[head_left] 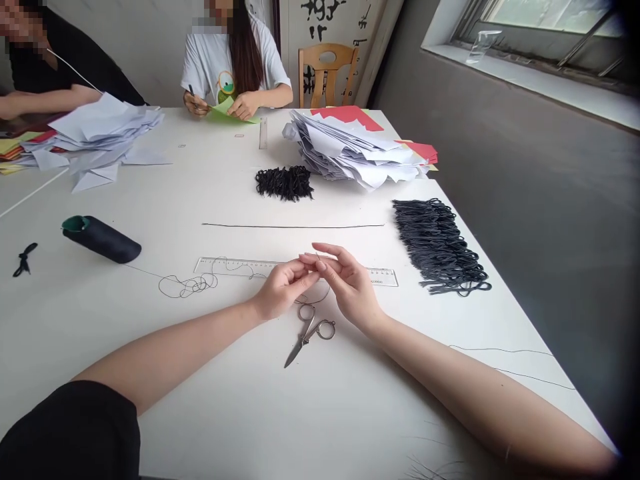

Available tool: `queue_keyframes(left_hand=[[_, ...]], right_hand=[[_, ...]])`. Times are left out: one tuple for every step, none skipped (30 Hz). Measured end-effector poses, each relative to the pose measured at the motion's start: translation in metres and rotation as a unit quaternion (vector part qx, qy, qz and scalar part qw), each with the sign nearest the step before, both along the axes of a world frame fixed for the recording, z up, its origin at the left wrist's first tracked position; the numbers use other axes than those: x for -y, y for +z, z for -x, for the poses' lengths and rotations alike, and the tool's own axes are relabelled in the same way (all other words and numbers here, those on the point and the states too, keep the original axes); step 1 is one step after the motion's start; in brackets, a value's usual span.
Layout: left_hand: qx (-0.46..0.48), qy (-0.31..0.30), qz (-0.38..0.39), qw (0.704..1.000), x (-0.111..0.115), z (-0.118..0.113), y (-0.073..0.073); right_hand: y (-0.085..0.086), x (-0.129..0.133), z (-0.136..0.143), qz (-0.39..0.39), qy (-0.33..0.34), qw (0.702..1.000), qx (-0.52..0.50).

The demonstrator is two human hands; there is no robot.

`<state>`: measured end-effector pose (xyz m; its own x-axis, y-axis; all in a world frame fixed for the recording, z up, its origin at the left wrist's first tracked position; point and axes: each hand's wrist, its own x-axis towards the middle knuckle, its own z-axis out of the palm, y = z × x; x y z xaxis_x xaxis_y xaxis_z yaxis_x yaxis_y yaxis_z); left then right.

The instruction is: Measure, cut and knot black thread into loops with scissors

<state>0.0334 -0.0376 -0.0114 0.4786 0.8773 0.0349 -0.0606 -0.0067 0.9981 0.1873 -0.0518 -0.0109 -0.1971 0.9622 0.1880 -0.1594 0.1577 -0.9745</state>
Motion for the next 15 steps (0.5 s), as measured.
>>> queue_keyframes(left_hand=[[-0.012,0.016,-0.007,1.0,0.001,0.003,0.0],[-0.022,0.029,-0.009,0.999,0.001,0.005,-0.001],[-0.032,0.039,-0.008,0.999,0.001,0.007,-0.001],[-0.04,0.047,-0.009,0.998,0.001,0.009,-0.002],[-0.045,0.051,-0.013,0.998,0.001,0.011,-0.004],[-0.048,0.052,-0.017,0.997,0.0,0.012,-0.005],[-0.048,0.053,-0.021,0.997,0.0,0.013,-0.006],[-0.048,0.057,-0.023,0.997,-0.001,0.013,-0.007],[-0.047,0.062,-0.023,0.997,-0.002,0.014,-0.008],[-0.046,0.068,-0.02,0.996,-0.002,0.014,-0.009],[-0.047,0.075,-0.014,0.996,-0.003,0.014,-0.009],[-0.046,0.081,-0.005,0.996,-0.004,0.014,-0.009],[-0.044,0.085,0.005,0.995,-0.004,0.014,-0.01],[-0.041,0.087,0.014,0.995,-0.004,0.013,-0.01],[-0.037,0.088,0.022,0.995,-0.004,0.013,-0.01]], right_hand=[[-0.001,0.0,0.0,0.011,0.008,1.0,-0.007],[-0.001,-0.001,-0.001,0.025,0.012,1.0,-0.013],[-0.001,-0.001,-0.001,0.04,0.012,0.999,-0.019],[-0.001,-0.002,-0.002,0.057,0.008,0.998,-0.023],[-0.001,-0.002,-0.002,0.072,0.003,0.997,-0.027],[-0.001,-0.003,-0.003,0.085,-0.004,0.996,-0.031],[-0.001,-0.003,-0.003,0.095,-0.012,0.995,-0.034],[-0.002,-0.004,-0.004,0.102,-0.021,0.994,-0.031],[-0.002,-0.005,-0.005,0.105,-0.032,0.994,-0.023],[-0.003,-0.006,-0.006,0.103,-0.044,0.994,-0.01],[-0.004,-0.007,-0.007,0.094,-0.056,0.994,0.008],[-0.004,-0.007,-0.008,0.077,-0.066,0.994,0.028],[-0.005,-0.008,-0.009,0.051,-0.077,0.995,0.05],[-0.005,-0.008,-0.011,0.019,-0.09,0.993,0.072],[-0.005,-0.007,-0.012,-0.018,-0.104,0.99,0.093]])
